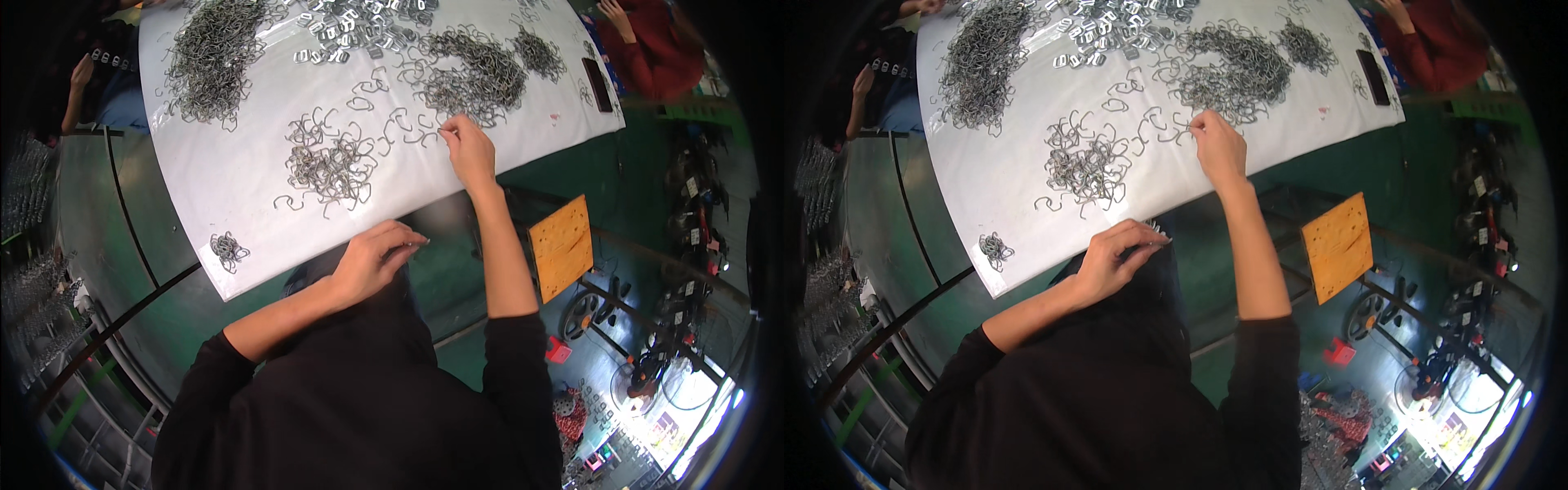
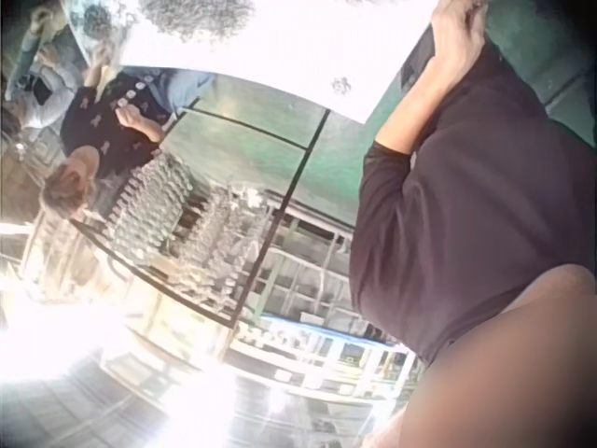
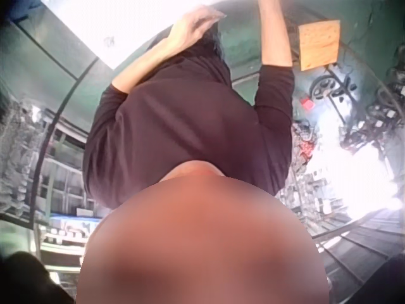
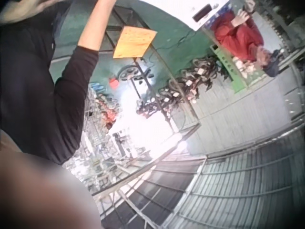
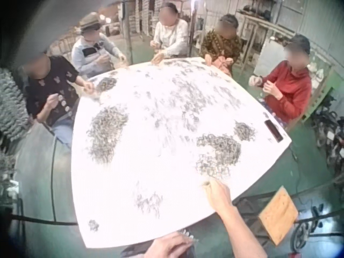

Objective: The person picks small metal hooks and rectangular metal pieces from a table, links them together by hand, and hangs the assembled chains on a metal rack. The process is repeated continuously with other workers visible in the background.

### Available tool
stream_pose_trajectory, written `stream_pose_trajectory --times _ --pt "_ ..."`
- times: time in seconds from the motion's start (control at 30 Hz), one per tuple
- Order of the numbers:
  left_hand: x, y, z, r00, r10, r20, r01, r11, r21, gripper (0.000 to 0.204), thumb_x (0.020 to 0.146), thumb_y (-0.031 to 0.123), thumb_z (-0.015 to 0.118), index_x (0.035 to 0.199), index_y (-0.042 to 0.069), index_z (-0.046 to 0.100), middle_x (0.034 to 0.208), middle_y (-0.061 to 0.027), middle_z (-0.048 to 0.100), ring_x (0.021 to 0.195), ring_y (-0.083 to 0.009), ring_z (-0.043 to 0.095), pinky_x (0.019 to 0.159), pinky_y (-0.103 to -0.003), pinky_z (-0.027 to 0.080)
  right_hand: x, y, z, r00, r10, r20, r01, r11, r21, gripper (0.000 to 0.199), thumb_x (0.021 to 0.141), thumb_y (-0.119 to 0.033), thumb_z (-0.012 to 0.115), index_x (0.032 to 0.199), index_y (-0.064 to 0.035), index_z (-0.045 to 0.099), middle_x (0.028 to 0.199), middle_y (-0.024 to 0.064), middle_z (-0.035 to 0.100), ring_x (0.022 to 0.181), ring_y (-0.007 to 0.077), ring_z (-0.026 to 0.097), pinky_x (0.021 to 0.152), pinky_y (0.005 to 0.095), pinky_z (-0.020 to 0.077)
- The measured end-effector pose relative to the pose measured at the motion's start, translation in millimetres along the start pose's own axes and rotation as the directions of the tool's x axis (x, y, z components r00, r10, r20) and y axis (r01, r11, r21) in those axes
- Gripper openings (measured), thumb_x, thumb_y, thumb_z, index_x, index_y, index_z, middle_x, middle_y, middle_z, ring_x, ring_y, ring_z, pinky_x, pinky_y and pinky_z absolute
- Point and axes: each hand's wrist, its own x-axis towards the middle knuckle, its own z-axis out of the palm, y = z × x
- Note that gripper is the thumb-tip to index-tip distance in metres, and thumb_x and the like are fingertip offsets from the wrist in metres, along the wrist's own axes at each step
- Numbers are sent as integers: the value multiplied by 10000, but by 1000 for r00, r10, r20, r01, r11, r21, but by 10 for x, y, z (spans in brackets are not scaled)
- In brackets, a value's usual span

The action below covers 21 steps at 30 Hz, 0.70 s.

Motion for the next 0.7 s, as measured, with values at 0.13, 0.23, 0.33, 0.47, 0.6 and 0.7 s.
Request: stream_pose_trajectory --times 0.13,0.23,0.33,0.47,0.6,0.7 --pt "27 -36 18 1000 -10 -9 10 1000 -17 154 818 -21 673 964 25 662 926 -102 664 791 -221 669 682 -314 533 -916 -578 -255 935 323 -143 -106 642 760 162 852 42 642 968 1 536 875 96 632 757 134 655 611 248 515" --pt "42 -52 32 1000 -11 -27 10 1000 -28 152 803 -11 694 944 12 644 901 -104 678 792 -207 681 679 -302 532 -1504 -1022 -385 879 457 -134 -115 478 871 204 851 55 655 990 26 508 884 96 631 794 145 666 664 247 537" --pt "60 -48 36 1000 5 -27 -6 1000 -24 156 795 -8 702 937 12 640 882 -99 680 806 -195 682 692 -295 531 -1723 -1223 -332 805 586 -95 -181 395 901 215 848 57 662 991 25 504 885 104 631 797 156 673 708 244 549" --pt "63 -12 56 1000 16 -5 -16 998 -63 155 803 -3 697 947 13 640 893 -100 678 815 -206 678 708 -302 527 -1776 -1226 -192 785 591 -186 -114 433 894 208 849 77 652 982 21 503 887 111 630 798 159 671 720 245 553" --pt "114 -84 -7 987 149 55 -145 987 -67 171 824 24 686 989 21 640 952 -108 666 875 -245 662 753 -319 520 -1802 -1198 -42 759 513 -401 77 541 837 230 824 126 649 946 20 485 902 140 623 812 186 663 747 278 570" --pt "398 -373 -287 978 206 -21 -202 972 116 157 873 83 655 1020 27 658 999 -122 670 917 -239 653 814 -314 500 -1833 -1152 4 742 448 -499 148 616 773 267 795 167 651 910 14 464 914 162 617 824 209 655 762 311 583"
